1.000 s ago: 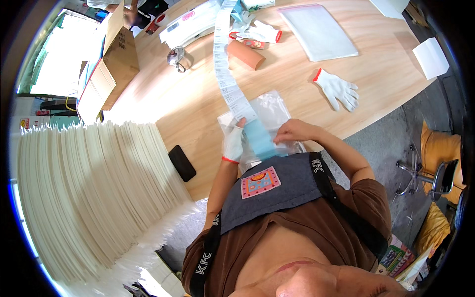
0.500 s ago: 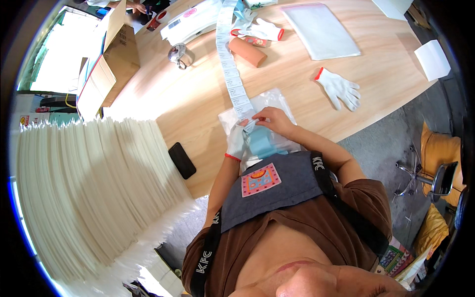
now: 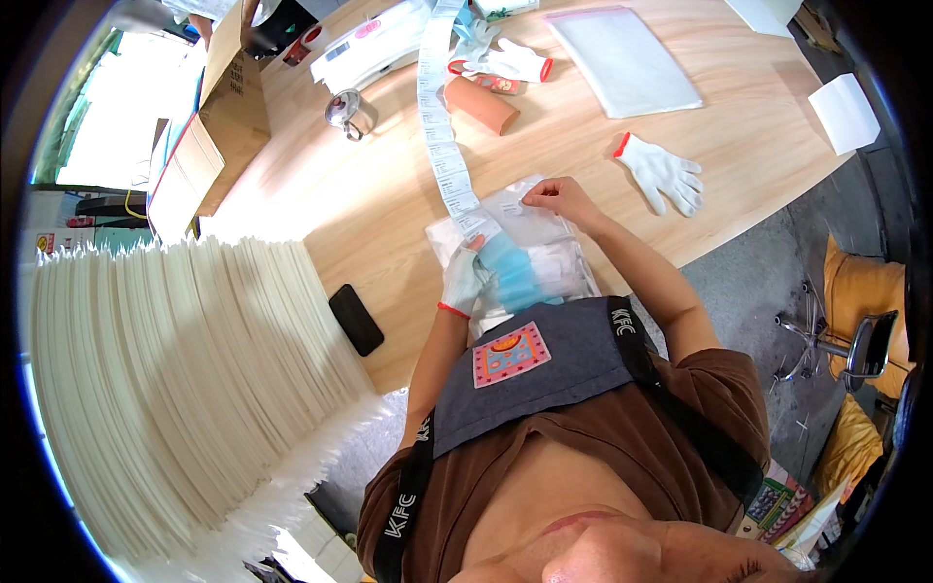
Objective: The person stands at a wooden table and repeatedly applies adhesive labels from a long roll onto small, light-blue rectangular items. They peel each label, place it on an item, and smooth it down before moving to the next one.
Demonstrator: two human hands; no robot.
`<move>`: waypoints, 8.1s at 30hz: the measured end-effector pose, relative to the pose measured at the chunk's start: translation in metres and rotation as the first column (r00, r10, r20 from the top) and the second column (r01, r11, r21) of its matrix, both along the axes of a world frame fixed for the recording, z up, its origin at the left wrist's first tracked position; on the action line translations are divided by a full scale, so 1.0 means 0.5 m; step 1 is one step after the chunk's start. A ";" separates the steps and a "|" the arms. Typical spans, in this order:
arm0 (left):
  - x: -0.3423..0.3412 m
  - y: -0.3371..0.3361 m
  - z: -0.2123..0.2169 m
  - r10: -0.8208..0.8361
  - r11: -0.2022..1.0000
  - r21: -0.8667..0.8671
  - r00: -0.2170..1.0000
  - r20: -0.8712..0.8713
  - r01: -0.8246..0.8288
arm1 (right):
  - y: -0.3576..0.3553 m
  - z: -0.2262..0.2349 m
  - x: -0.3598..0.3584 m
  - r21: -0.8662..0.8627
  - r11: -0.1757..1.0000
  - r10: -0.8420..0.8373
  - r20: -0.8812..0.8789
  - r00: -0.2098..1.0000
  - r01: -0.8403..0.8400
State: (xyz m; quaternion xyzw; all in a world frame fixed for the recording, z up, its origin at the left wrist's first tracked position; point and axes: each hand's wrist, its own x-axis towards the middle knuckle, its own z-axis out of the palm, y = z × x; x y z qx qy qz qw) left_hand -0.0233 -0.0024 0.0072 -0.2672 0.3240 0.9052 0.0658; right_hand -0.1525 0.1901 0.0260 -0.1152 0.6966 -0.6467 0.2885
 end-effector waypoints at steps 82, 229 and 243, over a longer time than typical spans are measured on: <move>0.001 -0.011 -0.030 -0.020 0.999 0.026 1.000 -0.020 0.021 | 0.004 -0.047 -0.042 0.197 0.979 0.072 -0.131 0.989 -0.045; 0.006 0.009 0.078 -0.128 0.941 -0.325 0.988 -0.083 0.095 | 0.066 0.062 0.097 0.309 0.747 0.663 -0.276 0.696 -0.589; -0.001 -0.015 -0.058 -0.066 0.994 -0.090 0.994 -0.085 0.058 | -0.050 0.026 0.113 0.162 0.984 0.158 -0.638 0.754 -0.069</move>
